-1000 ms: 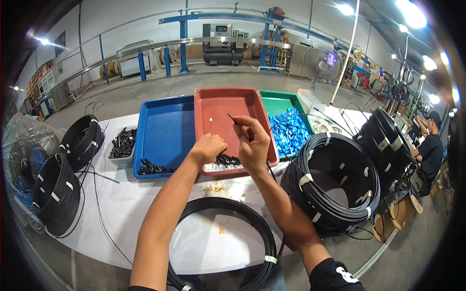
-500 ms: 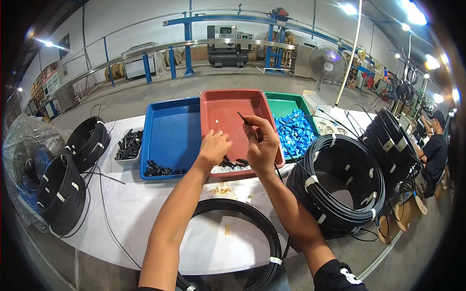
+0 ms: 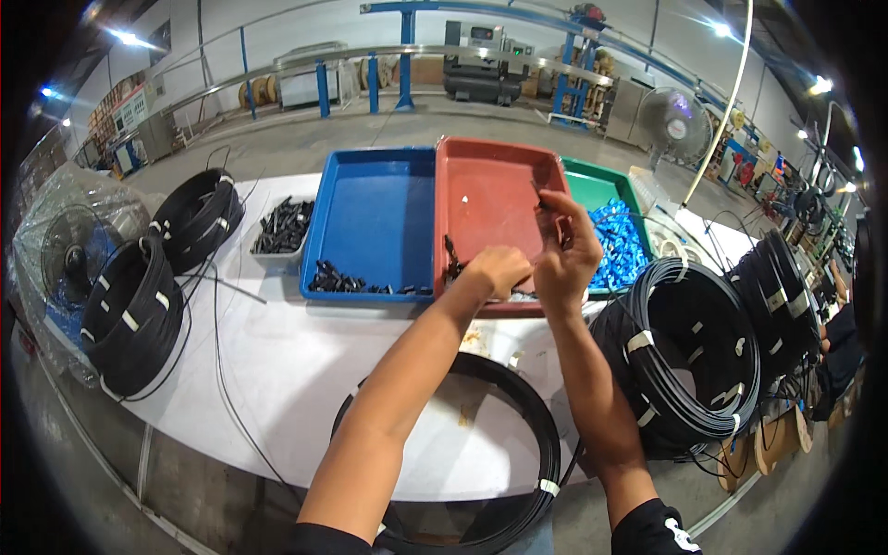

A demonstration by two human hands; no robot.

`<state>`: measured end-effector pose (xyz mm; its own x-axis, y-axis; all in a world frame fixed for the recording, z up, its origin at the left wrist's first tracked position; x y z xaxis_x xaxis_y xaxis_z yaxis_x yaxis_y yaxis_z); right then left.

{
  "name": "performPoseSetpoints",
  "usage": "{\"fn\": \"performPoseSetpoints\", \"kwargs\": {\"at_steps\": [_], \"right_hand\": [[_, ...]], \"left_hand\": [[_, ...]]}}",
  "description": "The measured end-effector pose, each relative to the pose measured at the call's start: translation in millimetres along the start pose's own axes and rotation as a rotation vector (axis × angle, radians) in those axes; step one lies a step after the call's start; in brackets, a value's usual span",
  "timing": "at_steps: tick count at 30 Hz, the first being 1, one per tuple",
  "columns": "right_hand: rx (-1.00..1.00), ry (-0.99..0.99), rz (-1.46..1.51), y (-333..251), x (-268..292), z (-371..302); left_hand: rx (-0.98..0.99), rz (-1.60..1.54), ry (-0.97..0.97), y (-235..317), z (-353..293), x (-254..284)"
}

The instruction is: The person attaches plastic connector components onto the cable ends of wire coils by hand and stacks the coiled cables on the table.

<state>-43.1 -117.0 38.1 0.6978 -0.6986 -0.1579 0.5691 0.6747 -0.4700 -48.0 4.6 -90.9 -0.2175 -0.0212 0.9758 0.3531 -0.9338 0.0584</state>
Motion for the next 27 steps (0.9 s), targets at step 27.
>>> {"fn": "performPoseSetpoints", "kwargs": {"at_steps": [27], "right_hand": [[0.151,-0.455,-0.109,-24,-58,-23]], "left_hand": [[-0.212,-1.514,0.766,-78,-155,135]]}}
Point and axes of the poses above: each hand's wrist, its own z-axis towards the middle knuckle, its own x-axis out of the back of the hand, y = z × x, the point moved 10 cm from there along z, towards the middle knuckle, and after that the axes turned 4 degrees about z, right-handed, at the moved point
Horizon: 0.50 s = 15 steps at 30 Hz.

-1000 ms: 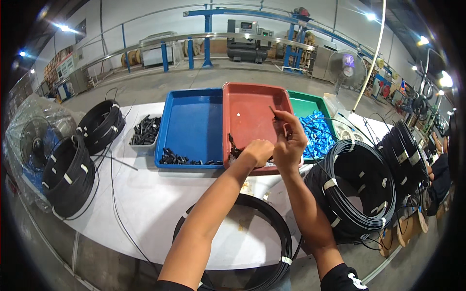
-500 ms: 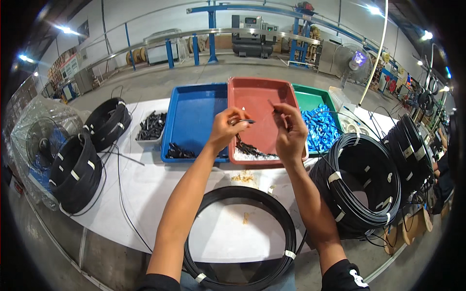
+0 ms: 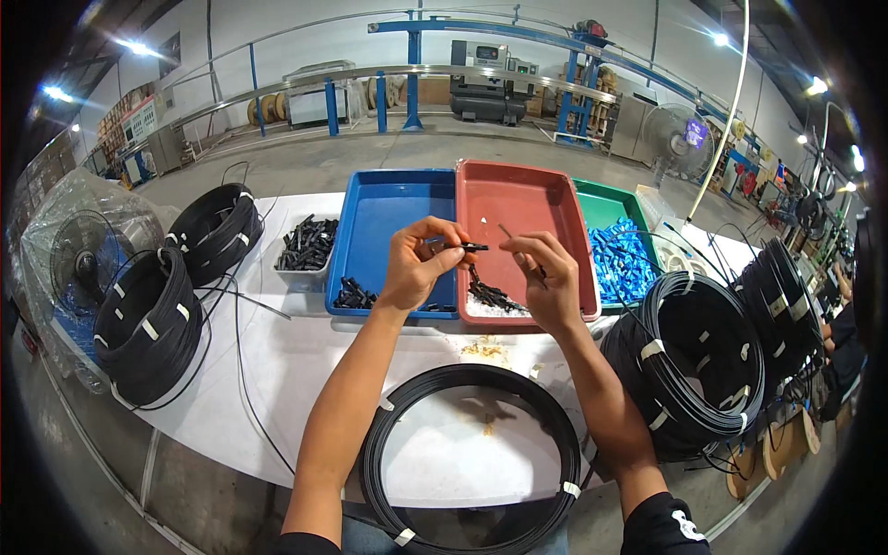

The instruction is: The person attaches plastic connector components onto the cable ends of wire coils by hand and stacks the coiled cables on the table.

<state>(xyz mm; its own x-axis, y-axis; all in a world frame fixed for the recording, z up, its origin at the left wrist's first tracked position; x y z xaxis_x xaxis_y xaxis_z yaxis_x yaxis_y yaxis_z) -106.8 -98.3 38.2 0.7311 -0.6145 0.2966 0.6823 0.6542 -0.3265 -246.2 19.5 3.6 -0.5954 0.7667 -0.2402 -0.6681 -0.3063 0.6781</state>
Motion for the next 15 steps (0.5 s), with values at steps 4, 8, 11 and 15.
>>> {"fn": "performPoseSetpoints", "kwargs": {"at_steps": [4,8,11,15], "right_hand": [[-0.086,-0.047,0.046,-2,-3,3],[-0.098,-0.004,0.196,2,-2,-3],[-0.125,0.012,0.268,5,-1,-1],[-0.185,-0.024,0.275,13,-5,-2]], "left_hand": [[0.028,0.076,-0.034,2,1,-13],[0.026,0.187,-0.075,6,-2,-31],[-0.006,0.313,-0.099,11,-2,-36],[-0.084,0.635,-0.191,35,1,-54]]}}
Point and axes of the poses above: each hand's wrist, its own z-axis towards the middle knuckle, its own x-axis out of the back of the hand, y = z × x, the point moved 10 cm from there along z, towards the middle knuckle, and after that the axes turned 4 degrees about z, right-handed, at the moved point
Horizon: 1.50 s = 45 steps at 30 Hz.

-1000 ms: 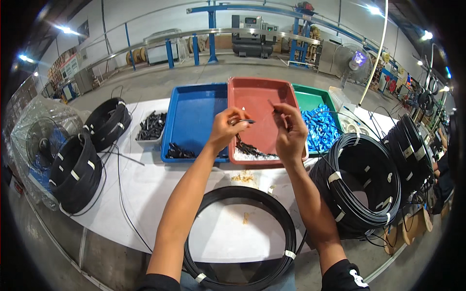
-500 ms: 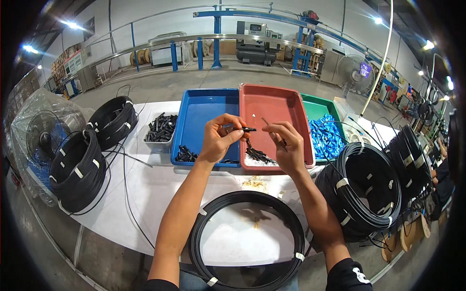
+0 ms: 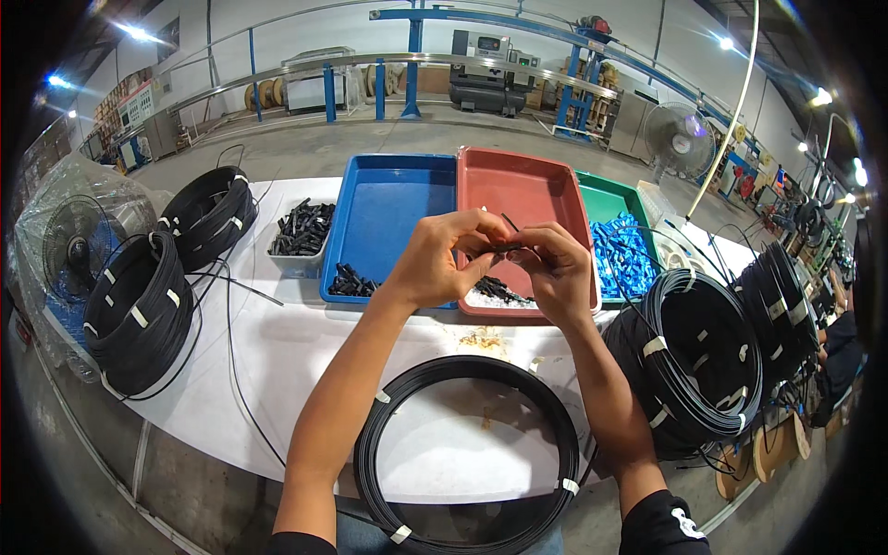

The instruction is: The person attaches plastic connector components onto the cable ends of wire coils by hand and stacks the coiled cables on the table.

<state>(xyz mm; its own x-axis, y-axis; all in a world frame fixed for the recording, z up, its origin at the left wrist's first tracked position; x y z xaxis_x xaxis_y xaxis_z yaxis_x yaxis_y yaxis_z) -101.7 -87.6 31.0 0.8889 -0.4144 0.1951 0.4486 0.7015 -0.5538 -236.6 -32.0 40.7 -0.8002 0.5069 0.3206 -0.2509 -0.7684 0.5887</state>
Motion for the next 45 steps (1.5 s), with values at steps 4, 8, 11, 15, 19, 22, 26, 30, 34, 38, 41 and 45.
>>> {"fn": "performPoseSetpoints", "kwargs": {"at_steps": [4,8,11,15,19,22,26,30,34,38,41,45], "right_hand": [[-0.089,-0.006,0.054,8,4,-2],[-0.162,-0.054,0.122,26,-1,-6],[-0.196,-0.081,0.163,25,-4,-6],[-0.196,-0.104,0.173,21,-6,-6],[-0.215,-0.111,0.187,24,-6,-6],[-0.201,-0.090,0.258,26,-5,-5],[-0.225,-0.139,0.282,26,-9,-7],[-0.268,-0.192,0.419,22,-16,-7],[-0.245,-0.180,0.446,17,-14,-4],[-0.215,-0.148,0.553,10,-14,-2],[-0.226,-0.137,0.524,16,-10,-4],[-0.209,-0.122,0.514,15,-6,-4]], "left_hand": [[0.038,0.169,-0.113,19,6,-7],[-0.045,0.291,-0.168,31,6,-10],[-0.082,0.287,-0.173,31,4,-10],[0.042,0.115,-0.161,20,4,-9],[0.084,0.103,-0.164,14,3,-8],[0.035,0.069,-0.145,21,4,-10],[0.169,-0.007,-0.193,18,3,-13],[0.174,-0.068,-0.220,13,1,-14],[0.219,-0.295,-0.170,6,1,-11],[0.207,-0.240,-0.121,8,2,-4],[0.212,-0.082,-0.096,10,3,-3],[0.145,0.032,-0.071,20,5,-7]]}}
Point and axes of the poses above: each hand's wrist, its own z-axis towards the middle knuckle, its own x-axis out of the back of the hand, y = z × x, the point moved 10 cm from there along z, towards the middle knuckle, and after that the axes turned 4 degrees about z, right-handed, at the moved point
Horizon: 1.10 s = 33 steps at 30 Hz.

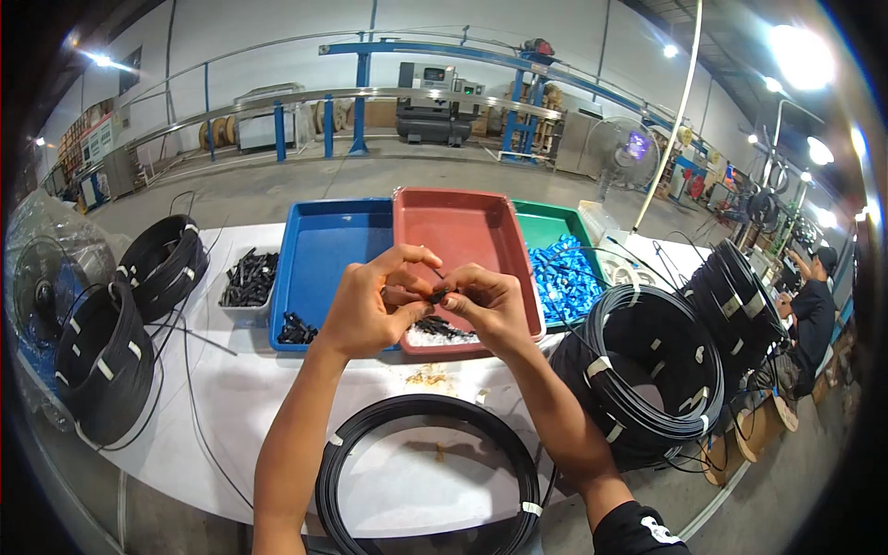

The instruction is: The person attaches plastic connector components onto the cable ends of wire coils by hand and stacks the coiled cables on the table.

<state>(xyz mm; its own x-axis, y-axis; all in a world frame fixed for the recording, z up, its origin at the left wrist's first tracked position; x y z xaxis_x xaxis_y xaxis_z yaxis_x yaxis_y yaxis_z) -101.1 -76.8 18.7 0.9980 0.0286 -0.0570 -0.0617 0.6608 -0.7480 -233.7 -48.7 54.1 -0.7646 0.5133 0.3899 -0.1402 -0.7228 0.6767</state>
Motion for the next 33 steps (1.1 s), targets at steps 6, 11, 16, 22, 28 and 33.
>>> {"fn": "performPoseSetpoints", "kwargs": {"at_steps": [6,11,16,22,28,33], "right_hand": [[0.054,-0.052,0.001,-8,-5,3],[0.057,-0.049,-0.003,-4,0,1],[-0.020,0.000,-0.009,0,-2,0],[-0.085,0.018,-0.009,0,-4,-2],[-0.143,0.044,0.096,4,-1,-2],[-0.038,0.046,0.058,-7,-1,1]], "left_hand": [[0.048,-0.085,-0.001,4,1,3],[0.006,-0.027,-0.008,2,1,-2],[-0.108,0.138,-0.063,17,-2,-6],[-0.090,0.129,-0.066,13,-1,-8],[-0.051,0.155,-0.082,5,-1,-4],[-0.039,-0.026,0.070,9,-3,10]]}}
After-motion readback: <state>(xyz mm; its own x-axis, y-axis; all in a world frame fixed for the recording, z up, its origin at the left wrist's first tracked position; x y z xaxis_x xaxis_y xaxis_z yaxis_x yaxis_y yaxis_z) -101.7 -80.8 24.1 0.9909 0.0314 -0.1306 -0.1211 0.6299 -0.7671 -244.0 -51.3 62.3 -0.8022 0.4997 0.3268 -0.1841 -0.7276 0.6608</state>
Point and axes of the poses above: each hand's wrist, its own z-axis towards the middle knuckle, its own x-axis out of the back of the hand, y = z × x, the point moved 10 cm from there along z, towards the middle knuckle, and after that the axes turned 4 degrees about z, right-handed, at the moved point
